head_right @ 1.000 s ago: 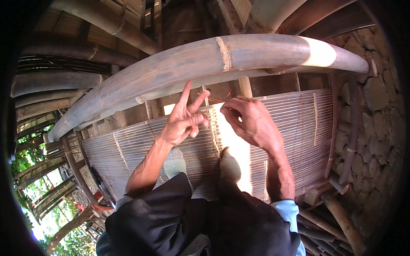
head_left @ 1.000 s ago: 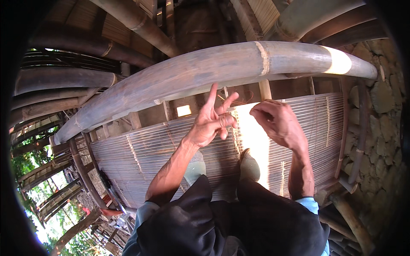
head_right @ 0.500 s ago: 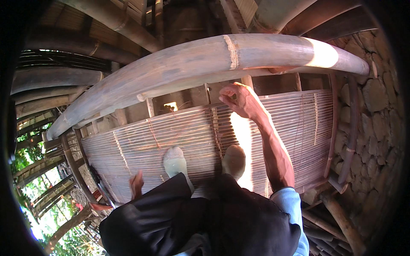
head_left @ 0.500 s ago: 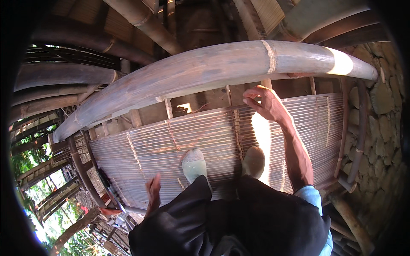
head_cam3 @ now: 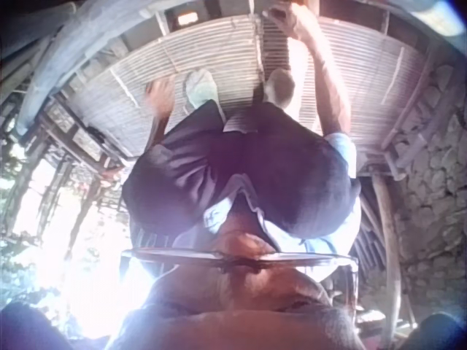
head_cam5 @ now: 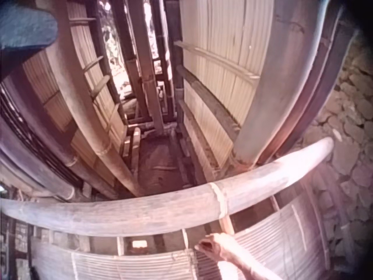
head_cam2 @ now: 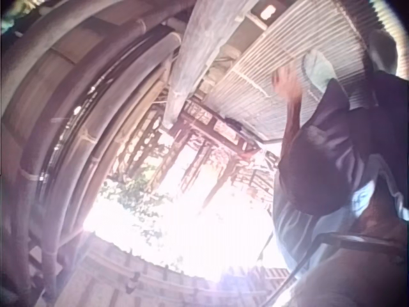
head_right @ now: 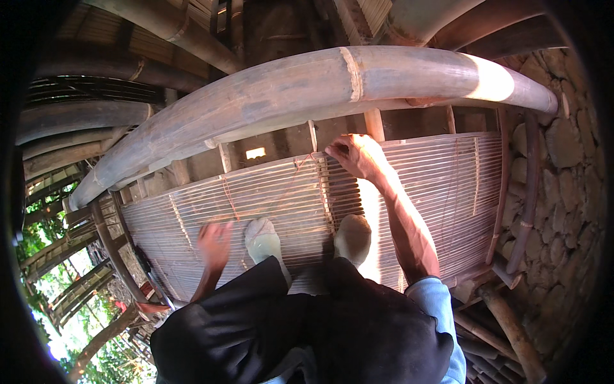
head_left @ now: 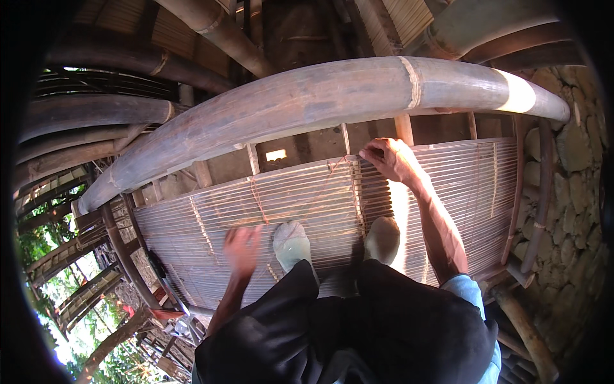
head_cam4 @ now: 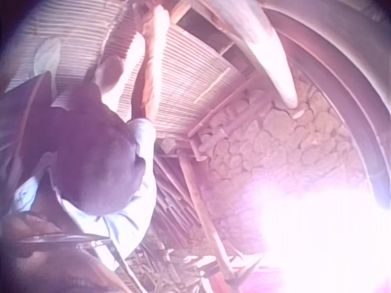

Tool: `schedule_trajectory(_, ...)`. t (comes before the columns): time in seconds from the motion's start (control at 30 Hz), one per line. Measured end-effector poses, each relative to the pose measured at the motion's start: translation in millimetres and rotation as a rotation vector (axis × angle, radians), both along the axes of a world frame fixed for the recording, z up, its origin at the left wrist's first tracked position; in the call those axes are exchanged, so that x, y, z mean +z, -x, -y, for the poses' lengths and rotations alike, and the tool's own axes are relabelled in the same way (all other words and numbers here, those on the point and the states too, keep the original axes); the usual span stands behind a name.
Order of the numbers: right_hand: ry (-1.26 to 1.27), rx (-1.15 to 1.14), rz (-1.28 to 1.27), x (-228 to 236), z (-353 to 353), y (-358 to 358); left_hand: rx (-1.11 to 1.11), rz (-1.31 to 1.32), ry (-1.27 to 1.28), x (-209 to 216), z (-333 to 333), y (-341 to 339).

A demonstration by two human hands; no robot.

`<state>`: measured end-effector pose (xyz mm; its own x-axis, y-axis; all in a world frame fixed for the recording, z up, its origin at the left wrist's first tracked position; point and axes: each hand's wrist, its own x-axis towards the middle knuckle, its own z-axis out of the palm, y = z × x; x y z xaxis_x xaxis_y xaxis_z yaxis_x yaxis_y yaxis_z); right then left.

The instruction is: The person ties together thin bamboo strips with string to form a flat panel. They pull the string tight and knot it between the slats by hand.

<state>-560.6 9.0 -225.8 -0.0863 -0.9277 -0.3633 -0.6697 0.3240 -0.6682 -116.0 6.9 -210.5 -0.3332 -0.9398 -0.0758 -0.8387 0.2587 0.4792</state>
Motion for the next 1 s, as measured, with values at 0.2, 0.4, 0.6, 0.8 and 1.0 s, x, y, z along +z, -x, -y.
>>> schedule_trajectory(0.2,0.301,-0.271,-0.095,2,-17,-14,-0.312,-0.214,0.199,-19,54,198)
schedule_trajectory(0.4,0.517,-0.359,-0.202,7,-36,-19,-0.363,-0.067,0.181,-17,50,215)
schedule_trajectory(0.6,0.095,-0.232,0.165,20,-38,-61,-0.221,-0.403,-1.247,74,51,214)
schedule_trajectory(0.8,0.515,-0.165,-0.007,40,-26,-103,-0.218,-0.649,-1.002,47,61,164)
schedule_trajectory(1.0,0.571,0.021,0.313,47,-23,-118,-0.301,-0.255,-0.078,-33,87,185)
